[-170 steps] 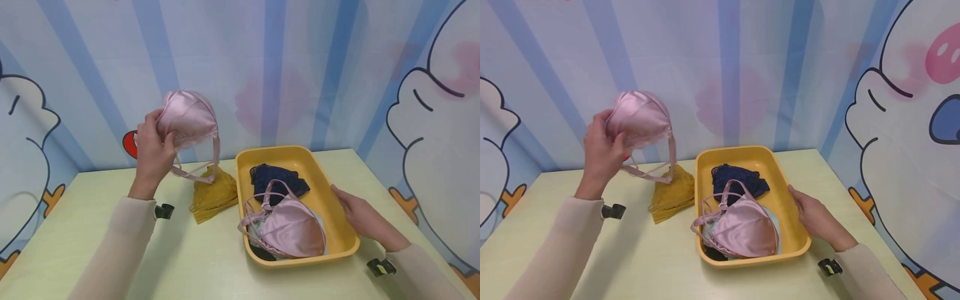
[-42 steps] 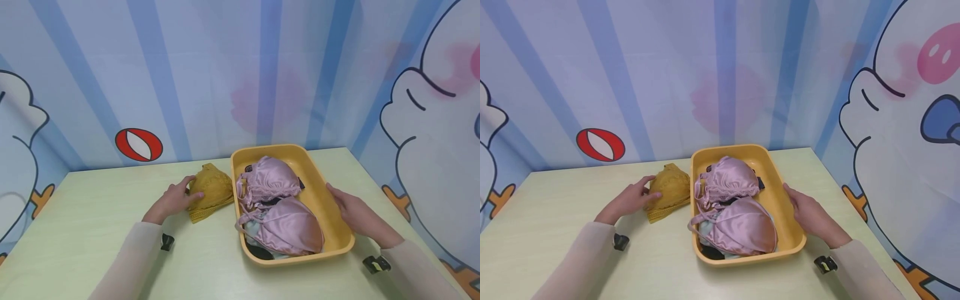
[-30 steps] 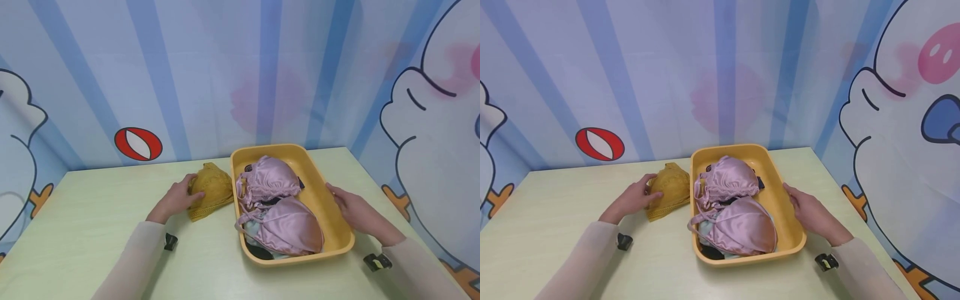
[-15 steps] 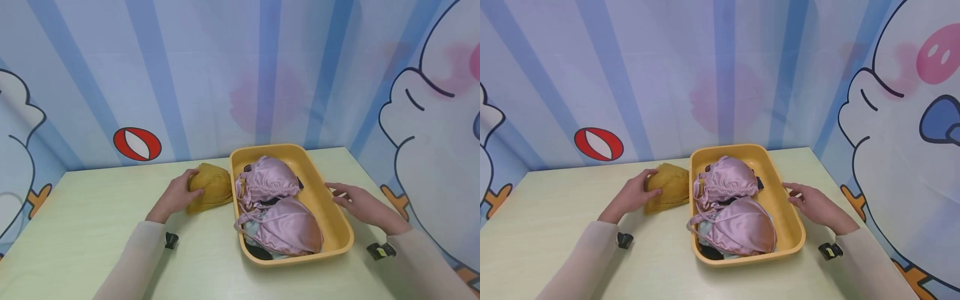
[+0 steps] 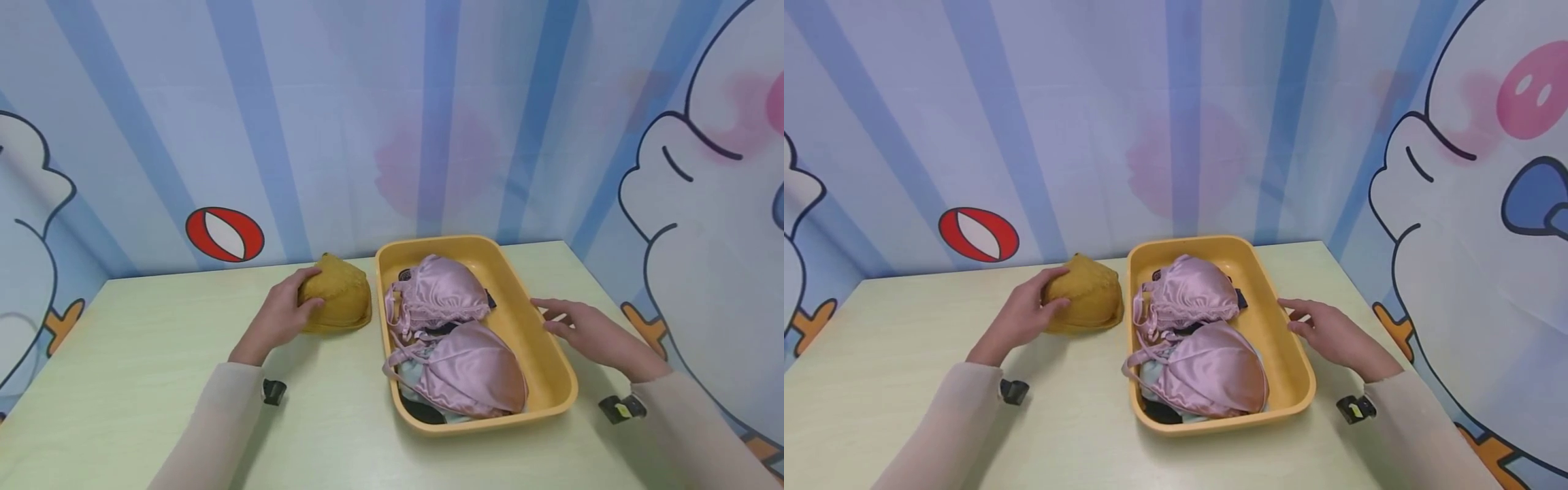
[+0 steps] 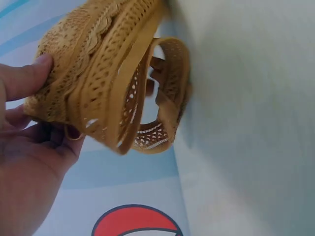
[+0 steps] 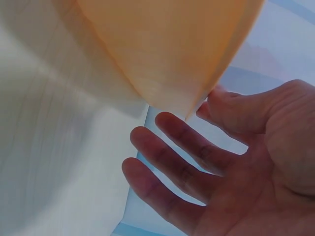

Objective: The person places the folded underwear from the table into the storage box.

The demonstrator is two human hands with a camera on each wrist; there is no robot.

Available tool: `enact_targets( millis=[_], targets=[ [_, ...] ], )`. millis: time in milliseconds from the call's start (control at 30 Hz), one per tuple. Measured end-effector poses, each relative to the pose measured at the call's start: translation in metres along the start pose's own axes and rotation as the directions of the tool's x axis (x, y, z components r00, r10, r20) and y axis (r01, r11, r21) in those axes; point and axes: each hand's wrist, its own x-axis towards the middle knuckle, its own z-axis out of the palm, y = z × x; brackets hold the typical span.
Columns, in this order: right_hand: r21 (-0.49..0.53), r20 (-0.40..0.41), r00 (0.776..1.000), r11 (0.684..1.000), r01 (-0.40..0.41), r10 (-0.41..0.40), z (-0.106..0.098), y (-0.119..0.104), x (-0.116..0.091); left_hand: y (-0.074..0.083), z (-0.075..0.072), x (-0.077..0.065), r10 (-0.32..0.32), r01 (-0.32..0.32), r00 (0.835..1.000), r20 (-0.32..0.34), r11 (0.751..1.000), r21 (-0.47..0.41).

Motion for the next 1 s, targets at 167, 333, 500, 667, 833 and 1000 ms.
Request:
enact_targets(
  millis=[167, 333, 500, 667, 833, 1000],
  targets=[
    [0.002, -0.005, 1.0, 1.0, -0.009, 0.009, 0.001, 0.0, 0.0, 0.007, -0.009, -0.002, 0.014, -0.014, 1.0, -0.022, 1.0, -0.023],
    [0.01, -0.004, 1.0, 1.0, -0.011, 0.011, 0.001, 0.001, -0.001, 0.015, -0.017, -0.005, 0.046, -0.048, 0.997, -0.057, 0.998, -0.036],
    [0.01, -0.008, 1.0, 1.0, -0.003, 0.003, 0.001, 0.001, -0.001, 0.028, -0.026, -0.009, 0.132, -0.137, 0.982, -0.132, 0.99, -0.029],
    [0.02, -0.007, 1.0, 1.0, 0.0, 0.0, 0.0, 0.002, -0.001, 0.046, -0.03, -0.006, 0.251, -0.257, 0.946, -0.205, 0.966, -0.001],
    [0.023, -0.005, 1.0, 1.0, -0.001, 0.001, 0.001, 0.002, -0.002, 0.066, -0.031, -0.002, 0.328, -0.337, 0.914, -0.24, 0.941, 0.004],
    [0.021, -0.005, 1.0, 1.0, -0.011, 0.011, 0.001, 0.001, -0.002, 0.089, -0.025, 0.005, 0.394, -0.41, 0.887, -0.242, 0.912, -0.017]
  ],
)
